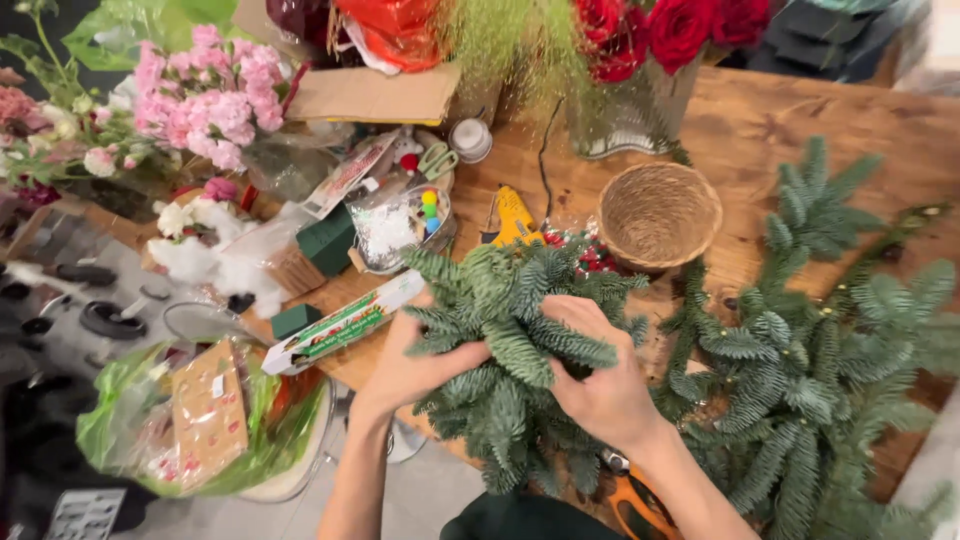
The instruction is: The person arranges artificial pine branches into a small tree structure on a wooden table. They use orange scissors to trim the branches and place the cut pieces into a white rectangular container. The person also trims branches from a larger tree in a blue bucket on the floor.
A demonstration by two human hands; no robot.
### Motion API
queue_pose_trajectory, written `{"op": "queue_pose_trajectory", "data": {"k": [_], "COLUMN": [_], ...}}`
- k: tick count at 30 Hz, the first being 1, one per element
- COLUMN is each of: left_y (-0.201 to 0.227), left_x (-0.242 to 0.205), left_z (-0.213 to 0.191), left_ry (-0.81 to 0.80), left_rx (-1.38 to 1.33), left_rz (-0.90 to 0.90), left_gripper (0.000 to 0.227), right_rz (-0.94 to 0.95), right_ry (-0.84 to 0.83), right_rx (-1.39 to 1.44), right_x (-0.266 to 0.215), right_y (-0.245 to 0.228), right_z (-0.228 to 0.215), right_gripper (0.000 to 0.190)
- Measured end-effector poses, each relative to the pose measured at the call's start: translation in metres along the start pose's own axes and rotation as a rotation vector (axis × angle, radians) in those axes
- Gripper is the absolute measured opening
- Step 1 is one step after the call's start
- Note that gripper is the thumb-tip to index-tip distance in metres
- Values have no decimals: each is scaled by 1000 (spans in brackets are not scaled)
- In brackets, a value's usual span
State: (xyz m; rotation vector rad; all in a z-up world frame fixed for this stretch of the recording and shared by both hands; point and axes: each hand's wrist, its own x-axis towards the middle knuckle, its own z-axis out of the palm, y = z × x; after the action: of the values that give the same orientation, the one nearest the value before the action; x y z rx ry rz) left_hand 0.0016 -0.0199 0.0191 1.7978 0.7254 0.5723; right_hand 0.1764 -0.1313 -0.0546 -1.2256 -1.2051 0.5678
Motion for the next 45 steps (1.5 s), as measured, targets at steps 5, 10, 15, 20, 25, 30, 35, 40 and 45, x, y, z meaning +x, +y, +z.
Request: {"op": "queue_pose_trajectory", "data": {"k": [5,10,15,20,25,30,35,40,45], "left_y": [-22,-5,-14,-6,-6,-4,-13,-22,-48], "left_x": [0,-4,5,4,6,15,41,63,87], "left_z": [-10,-20,-38,-47,-57,-62,-61,-60,-55], "left_ry": [7,26,-71,-189,-307,-419,-542,-648,-681], "left_rx": [-1,65,-69,-113,-168,-110,-51,-4,-53], "left_rz": [134,77,253,281,330,291,260,210,242], "left_gripper": [49,105,77,92,95,107,126,124,121], "right_rz": [-11,-14,78,157,124,135,145,167,169], "right_ry": [5,58,145,222,308,362,415,439,475], "right_rx": [4,23,-13,32,105,-9,-46,-36,-25], "right_x": [-2,-5,-14,-29,-33,-43,-62,-72,-83], "right_y": [-12,-40,-53,-27,-55,-71,-68,-67,-67], "right_z": [-6,-21,-20,-32,-20,-10,-5,4,6], "right_gripper": [66,81,58,55,55,45,49,49,48]}}
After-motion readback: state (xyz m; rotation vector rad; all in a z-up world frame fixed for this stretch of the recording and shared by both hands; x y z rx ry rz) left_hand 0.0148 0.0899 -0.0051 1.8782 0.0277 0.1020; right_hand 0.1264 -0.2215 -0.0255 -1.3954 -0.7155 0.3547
